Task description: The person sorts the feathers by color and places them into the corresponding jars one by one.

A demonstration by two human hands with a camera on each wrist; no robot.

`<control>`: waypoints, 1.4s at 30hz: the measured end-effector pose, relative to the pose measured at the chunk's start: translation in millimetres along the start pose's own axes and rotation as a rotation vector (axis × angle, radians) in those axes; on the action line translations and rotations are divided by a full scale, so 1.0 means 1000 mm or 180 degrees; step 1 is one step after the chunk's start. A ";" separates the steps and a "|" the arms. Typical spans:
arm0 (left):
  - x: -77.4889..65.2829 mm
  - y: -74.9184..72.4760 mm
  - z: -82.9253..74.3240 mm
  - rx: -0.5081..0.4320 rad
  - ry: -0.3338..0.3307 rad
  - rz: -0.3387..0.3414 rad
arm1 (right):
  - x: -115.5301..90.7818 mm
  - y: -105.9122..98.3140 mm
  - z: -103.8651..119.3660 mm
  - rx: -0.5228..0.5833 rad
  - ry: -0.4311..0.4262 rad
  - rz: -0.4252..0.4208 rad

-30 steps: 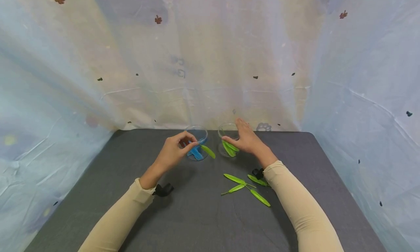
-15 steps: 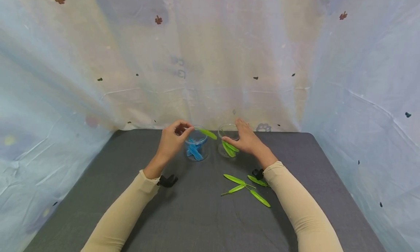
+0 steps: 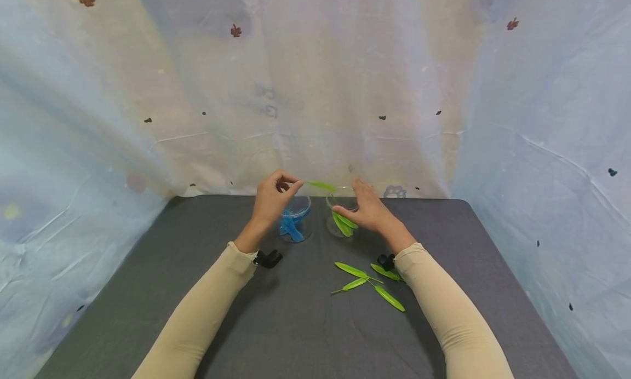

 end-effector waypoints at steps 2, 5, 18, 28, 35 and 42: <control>0.002 0.005 0.003 0.0065 -0.0034 0.0051 | -0.001 0.000 0.001 0.0013 -0.0001 -0.0003; 0.003 0.014 0.006 0.0163 -0.0099 0.0132 | -0.002 0.000 0.002 0.0017 0.0018 0.0003; 0.005 0.041 0.007 0.0566 -0.0087 0.0677 | -0.003 0.000 0.005 0.0037 0.0021 0.0052; 0.011 0.058 0.002 0.0673 0.0029 0.0790 | -0.004 -0.003 0.004 0.0032 -0.0006 0.0021; 0.014 0.067 0.001 0.0769 -0.0025 0.0814 | -0.001 -0.002 0.002 0.0029 -0.0029 0.0031; 0.015 0.075 0.000 0.0895 0.0025 0.0953 | -0.001 -0.001 0.002 0.0049 -0.0047 0.0044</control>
Point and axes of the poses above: each hand's wrist, its own x-axis towards the middle knuckle, its own y-axis out of the palm, z = x × y, the point moved 4 cm from there along x, towards the middle knuckle, and after that the axes turned 3 degrees about y, right-handed, at the moved point
